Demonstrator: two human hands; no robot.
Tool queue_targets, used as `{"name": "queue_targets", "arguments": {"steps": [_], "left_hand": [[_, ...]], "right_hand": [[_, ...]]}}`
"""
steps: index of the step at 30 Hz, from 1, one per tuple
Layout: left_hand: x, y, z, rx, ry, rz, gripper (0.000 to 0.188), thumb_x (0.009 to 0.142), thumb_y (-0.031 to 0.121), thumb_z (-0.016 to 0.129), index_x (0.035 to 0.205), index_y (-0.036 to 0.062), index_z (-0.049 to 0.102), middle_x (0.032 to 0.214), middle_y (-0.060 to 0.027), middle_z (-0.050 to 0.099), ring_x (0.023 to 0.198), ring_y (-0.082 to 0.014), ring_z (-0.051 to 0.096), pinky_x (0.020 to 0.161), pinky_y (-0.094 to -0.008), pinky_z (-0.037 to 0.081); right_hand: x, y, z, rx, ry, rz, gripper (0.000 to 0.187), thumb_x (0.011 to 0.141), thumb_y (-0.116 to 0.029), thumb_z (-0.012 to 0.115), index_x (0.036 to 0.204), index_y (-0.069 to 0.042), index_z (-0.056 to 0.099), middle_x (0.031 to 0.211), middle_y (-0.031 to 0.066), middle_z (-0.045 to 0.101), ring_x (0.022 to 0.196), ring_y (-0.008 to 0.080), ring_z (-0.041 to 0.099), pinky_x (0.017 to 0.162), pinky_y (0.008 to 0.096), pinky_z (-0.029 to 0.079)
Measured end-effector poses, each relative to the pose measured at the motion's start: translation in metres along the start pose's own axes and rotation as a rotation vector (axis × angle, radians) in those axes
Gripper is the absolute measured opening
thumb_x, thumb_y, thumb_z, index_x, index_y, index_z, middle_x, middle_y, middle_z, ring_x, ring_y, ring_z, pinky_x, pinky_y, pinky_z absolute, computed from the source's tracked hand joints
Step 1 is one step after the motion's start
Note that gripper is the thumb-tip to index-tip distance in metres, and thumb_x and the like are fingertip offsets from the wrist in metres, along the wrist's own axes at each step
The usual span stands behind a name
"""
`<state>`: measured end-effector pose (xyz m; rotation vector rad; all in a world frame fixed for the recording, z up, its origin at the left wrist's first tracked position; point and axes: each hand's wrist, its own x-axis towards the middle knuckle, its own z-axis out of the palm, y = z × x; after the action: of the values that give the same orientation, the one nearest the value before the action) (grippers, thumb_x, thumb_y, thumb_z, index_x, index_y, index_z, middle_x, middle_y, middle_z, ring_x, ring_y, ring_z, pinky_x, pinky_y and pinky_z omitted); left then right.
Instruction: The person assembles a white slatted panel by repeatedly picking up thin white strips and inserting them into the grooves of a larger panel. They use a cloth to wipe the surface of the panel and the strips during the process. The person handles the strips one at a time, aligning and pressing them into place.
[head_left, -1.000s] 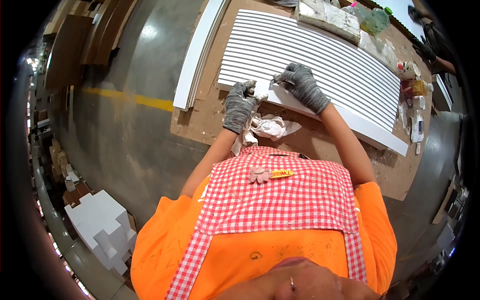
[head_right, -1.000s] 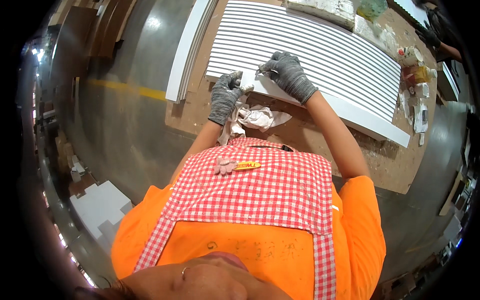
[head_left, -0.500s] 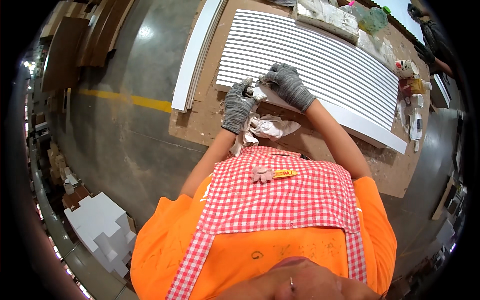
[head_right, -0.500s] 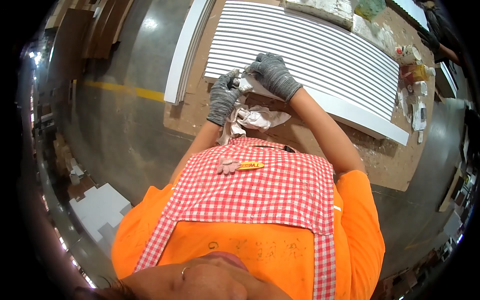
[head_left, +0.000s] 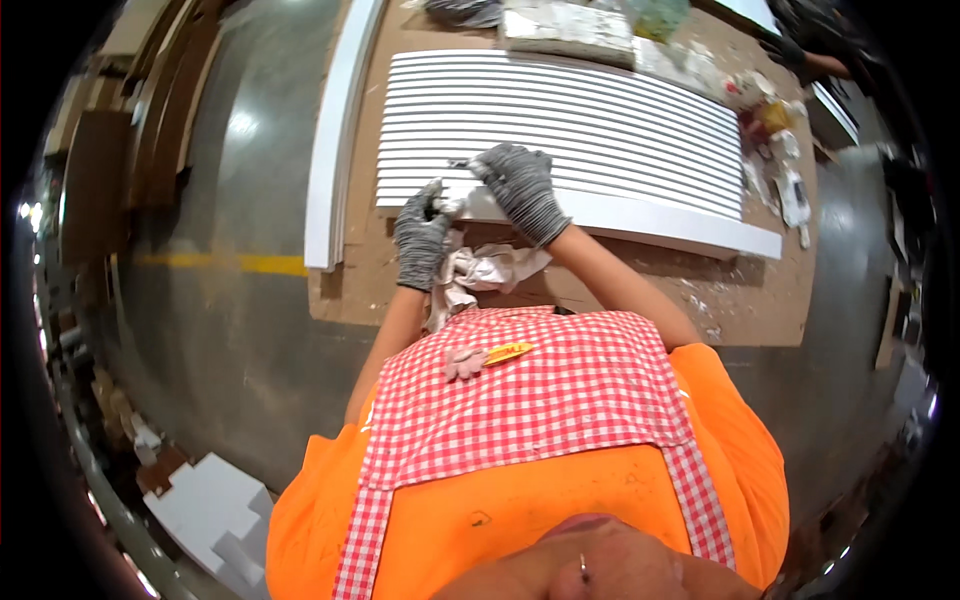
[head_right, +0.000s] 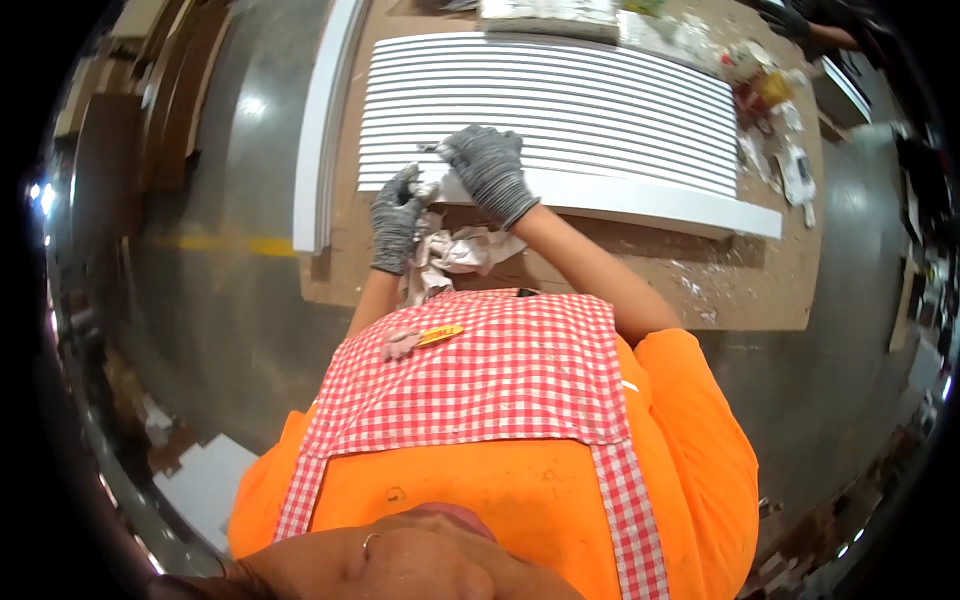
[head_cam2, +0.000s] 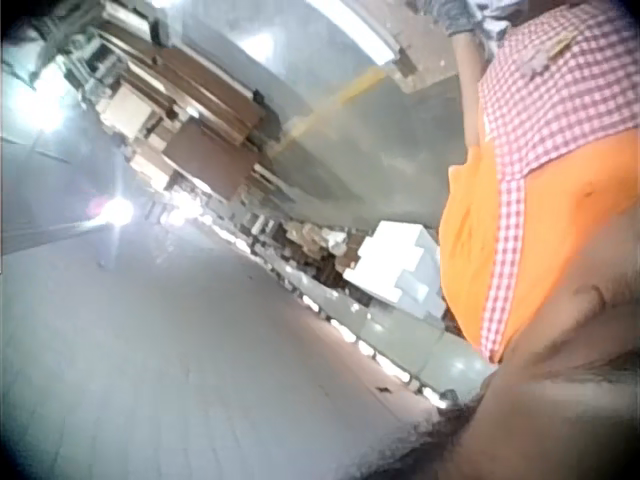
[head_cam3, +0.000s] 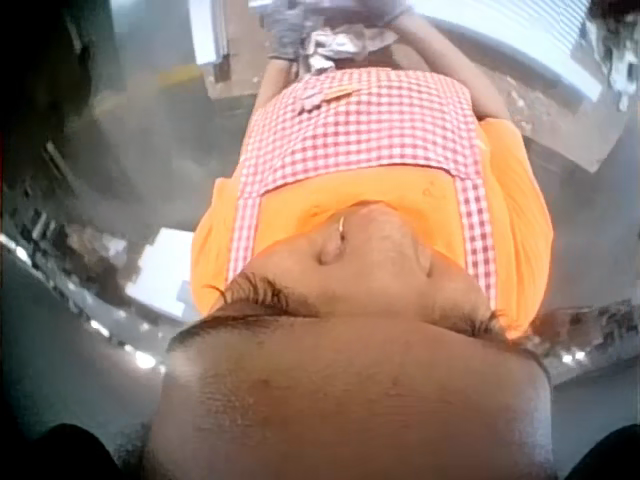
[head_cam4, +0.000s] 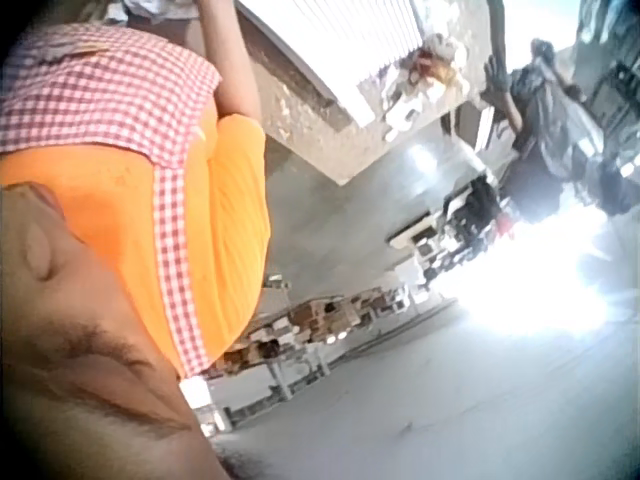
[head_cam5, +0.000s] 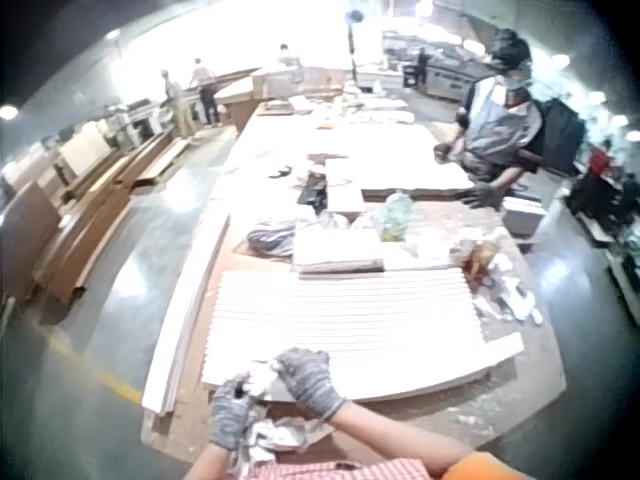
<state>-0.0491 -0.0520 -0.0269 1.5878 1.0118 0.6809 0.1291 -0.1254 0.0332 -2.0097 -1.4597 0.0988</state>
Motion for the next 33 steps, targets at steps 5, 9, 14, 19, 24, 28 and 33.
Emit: {"name": "queue_targets", "arguments": {"steps": [5, 9, 14, 19, 24, 28, 33], "left_hand": [[0.012, 0.025, 0.001, 0.107, -0.009, -0.04, 0.021, 0.083, 0.016, 0.069, 0.097, -0.0004, 0.068, 0.087, -0.0074, 0.068, 0.077, -0.0138, 0.06, 0.073, -0.0284, 0.05], [0.012, 0.026, 0.003, 0.141, 0.038, -0.079, 0.024, 0.082, 0.022, 0.071, 0.091, -0.0006, 0.069, 0.074, -0.003, 0.065, 0.064, -0.0107, 0.054, 0.061, -0.0273, 0.046], [0.01, 0.036, 0.006, 0.105, 0.061, -0.243, 0.024, 0.083, 0.022, 0.071, 0.094, 0.0012, 0.07, 0.075, -0.0017, 0.066, 0.062, -0.0062, 0.052, 0.056, -0.0226, 0.044], [0.011, 0.027, 0.005, 0.119, 0.039, -0.181, 0.022, 0.085, 0.022, 0.069, 0.094, 0.0017, 0.07, 0.076, -0.0018, 0.066, 0.062, -0.0063, 0.053, 0.055, -0.0229, 0.045], [0.014, 0.031, 0.003, 0.171, 0.02, -0.217, 0.025, 0.085, 0.024, 0.069, 0.096, 0.0019, 0.069, 0.072, -0.0008, 0.063, 0.059, -0.0065, 0.05, 0.054, -0.0243, 0.044], [0.009, 0.043, 0.003, 0.165, 0.045, -0.207, 0.025, 0.085, 0.025, 0.069, 0.096, 0.0021, 0.069, 0.072, -0.0006, 0.063, 0.059, -0.0065, 0.051, 0.053, -0.0239, 0.044], [0.009, 0.048, 0.004, 0.144, 0.015, -0.232, 0.023, 0.084, 0.025, 0.07, 0.094, 0.0032, 0.07, 0.073, -0.0014, 0.065, 0.058, -0.0066, 0.054, 0.052, -0.0234, 0.045]], "right_hand": [[-0.035, -0.009, -0.016, 0.042, -0.165, 0.114, 0.018, 0.085, -0.03, 0.06, 0.092, -0.014, 0.066, 0.082, 0.007, 0.059, 0.078, 0.0249, 0.059, 0.072, 0.0403, 0.045], [-0.063, 0.012, -0.035, -0.195, -0.137, 0.068, 0.016, 0.086, -0.021, 0.053, 0.095, -0.016, 0.065, 0.082, 0.0084, 0.058, 0.078, 0.024, 0.058, 0.07, 0.0393, 0.045], [-0.159, 0.165, -0.092, -0.801, 0.291, 0.044, 0.023, 0.086, -0.014, 0.05, 0.107, -0.012, 0.059, 0.103, 0.011, 0.054, 0.099, 0.0267, 0.052, 0.08, 0.0411, 0.043], [-0.262, 0.337, -0.274, -0.819, 0.368, 0.931, 0.023, 0.088, -0.025, 0.052, 0.092, -0.006, 0.063, 0.09, 0.014, 0.062, 0.083, 0.0305, 0.058, 0.073, 0.0426, 0.045], [-0.243, 0.343, -0.28, -0.559, 0.453, 0.562, 0.02, 0.084, -0.024, 0.058, 0.091, -0.007, 0.067, 0.088, 0.0136, 0.064, 0.083, 0.0316, 0.06, 0.076, 0.04, 0.048], [-0.23, 0.33, -0.24, -0.62, 0.319, 0.535, 0.019, 0.084, -0.022, 0.059, 0.093, -0.006, 0.065, 0.091, 0.0147, 0.064, 0.087, 0.0315, 0.06, 0.078, 0.0396, 0.047], [-0.252, 0.368, -0.289, -0.615, 0.472, 0.801, 0.019, 0.083, -0.023, 0.06, 0.091, -0.006, 0.065, 0.091, 0.0151, 0.063, 0.087, 0.0318, 0.06, 0.079, 0.04, 0.047]]}}
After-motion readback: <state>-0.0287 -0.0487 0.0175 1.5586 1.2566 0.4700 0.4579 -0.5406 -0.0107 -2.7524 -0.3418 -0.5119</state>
